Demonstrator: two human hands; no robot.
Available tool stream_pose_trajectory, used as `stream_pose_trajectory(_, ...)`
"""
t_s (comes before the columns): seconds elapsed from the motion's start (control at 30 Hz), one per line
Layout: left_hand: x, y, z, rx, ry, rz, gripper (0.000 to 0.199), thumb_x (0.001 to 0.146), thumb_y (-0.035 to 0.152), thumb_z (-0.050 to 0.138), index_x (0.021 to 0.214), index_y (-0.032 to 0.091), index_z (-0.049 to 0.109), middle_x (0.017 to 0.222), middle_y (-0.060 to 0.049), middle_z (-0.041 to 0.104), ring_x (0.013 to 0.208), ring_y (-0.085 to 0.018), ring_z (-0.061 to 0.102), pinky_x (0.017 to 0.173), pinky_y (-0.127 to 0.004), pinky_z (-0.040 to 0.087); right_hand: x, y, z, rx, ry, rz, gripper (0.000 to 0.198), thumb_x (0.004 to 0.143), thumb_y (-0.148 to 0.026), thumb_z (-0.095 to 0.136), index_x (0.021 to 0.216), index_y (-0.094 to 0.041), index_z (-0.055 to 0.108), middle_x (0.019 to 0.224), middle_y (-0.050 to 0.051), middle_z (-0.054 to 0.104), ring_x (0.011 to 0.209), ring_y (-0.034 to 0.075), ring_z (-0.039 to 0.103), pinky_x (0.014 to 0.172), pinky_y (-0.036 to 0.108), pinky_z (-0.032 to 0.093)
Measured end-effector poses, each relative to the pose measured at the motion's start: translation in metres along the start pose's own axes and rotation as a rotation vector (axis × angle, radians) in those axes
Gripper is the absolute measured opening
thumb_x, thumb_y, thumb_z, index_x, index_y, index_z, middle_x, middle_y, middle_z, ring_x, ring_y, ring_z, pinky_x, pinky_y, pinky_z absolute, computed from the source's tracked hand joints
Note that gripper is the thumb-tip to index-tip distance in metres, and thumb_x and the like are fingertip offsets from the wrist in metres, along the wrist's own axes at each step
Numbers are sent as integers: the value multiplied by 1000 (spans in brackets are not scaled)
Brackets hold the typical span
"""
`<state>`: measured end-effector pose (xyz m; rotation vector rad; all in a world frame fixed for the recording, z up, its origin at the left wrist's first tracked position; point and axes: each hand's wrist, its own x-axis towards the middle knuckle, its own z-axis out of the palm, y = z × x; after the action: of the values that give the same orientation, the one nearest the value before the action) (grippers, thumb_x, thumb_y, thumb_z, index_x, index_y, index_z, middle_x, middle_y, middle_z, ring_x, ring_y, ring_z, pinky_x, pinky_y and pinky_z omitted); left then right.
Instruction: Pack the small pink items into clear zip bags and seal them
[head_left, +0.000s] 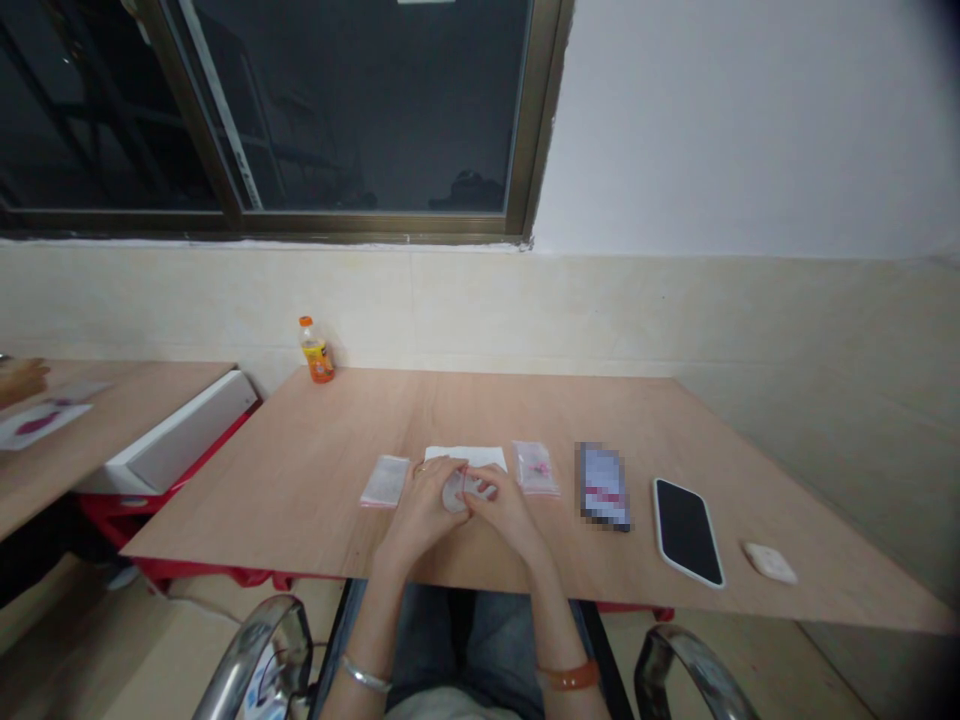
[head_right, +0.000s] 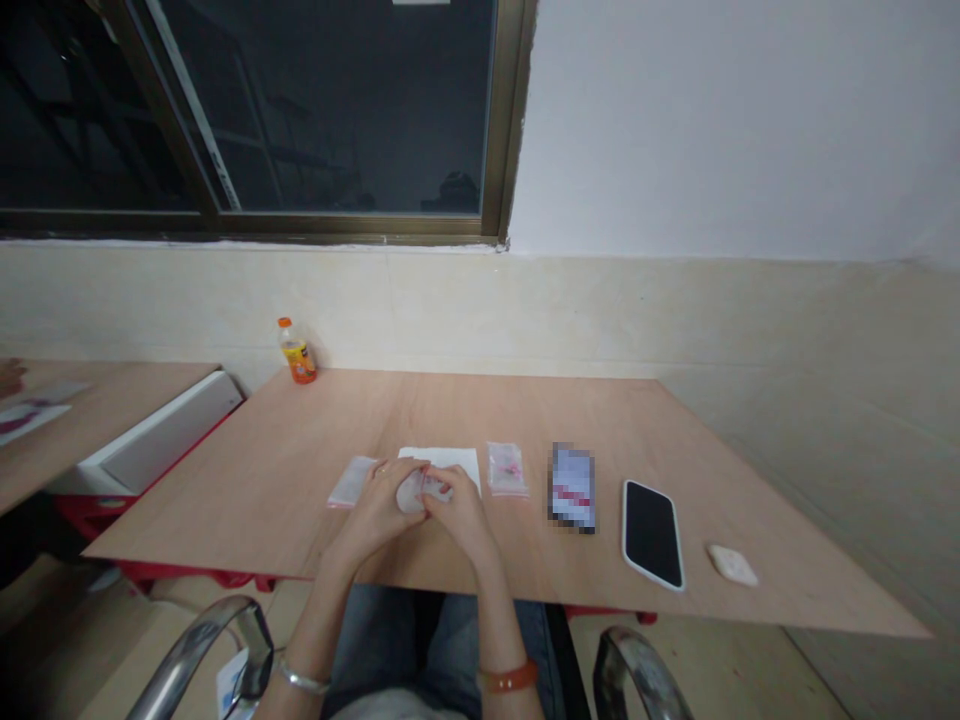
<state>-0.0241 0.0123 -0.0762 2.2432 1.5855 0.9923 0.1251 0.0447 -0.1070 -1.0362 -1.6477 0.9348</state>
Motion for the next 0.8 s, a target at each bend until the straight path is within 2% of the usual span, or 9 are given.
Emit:
stream_pose_trajectory(0.1,0,-4,-2,22,20,-27,46,66,21,68,110,24,54,113,-5,62,108,-24,53,99,-44,29,2,-3,-3,23,31,-10,21,75,-27,57,90,-20,70,92,6,68,83,20,61,66,29,47)
stream_pose_trajectory(0.17,0,-9,-4,38,70,-61,44,68,23,67,111,24,54,113,-5,62,108,-24,53,99,-44,30,4,4,-4,10,125,-1,22,78,-30,54,89,-19,70,92,7,68,83,20,61,63,29,47)
stream_pose_trajectory(0.23,-1,-15,-7,39,124,-101,43,70,27,67,111,23,54,111,-6,63,106,-24,54,98,-44,32,5,18,-1,-51,239,4,22,79,-29,53,87,-17,69,91,9,69,83,21,62,66,31,47)
stream_pose_trajectory(0.3,-1,-20,-10,28,163,-151,42,71,33,67,110,21,55,108,-7,64,105,-24,55,96,-43,34,4,35,5,-162,293,-15,20,77,-25,54,86,-16,69,90,10,68,86,22,61,76,35,47)
stream_pose_trajectory(0.4,-2,-27,-15,-3,199,-195,40,72,39,65,107,21,58,106,-8,65,102,-25,57,92,-43,38,2,52,15,-367,270,-18,19,75,-22,57,88,-16,70,90,11,67,88,24,59,81,37,45)
stream_pose_trajectory(0.53,-3,-32,-21,-48,219,-194,36,74,35,63,106,21,59,104,-8,66,100,-24,59,89,-42,42,5,55,24,-588,229,0,20,76,-26,58,90,-19,71,96,12,64,92,26,57,82,37,44)
stream_pose_trajectory(0.63,-3,-35,-23,-65,228,-206,37,74,33,63,108,21,58,105,-8,66,102,-24,59,90,-42,43,11,56,29,-680,253,52,25,80,-29,54,96,-19,70,108,15,60,102,28,54,86,39,40)
stream_pose_trajectory(0.8,-3,-41,-18,-113,240,-205,45,71,31,65,114,20,54,112,-8,63,106,-24,57,94,-43,41,13,66,34,-753,265,143,33,84,-33,48,107,-18,66,125,18,52,121,33,41,93,47,32)
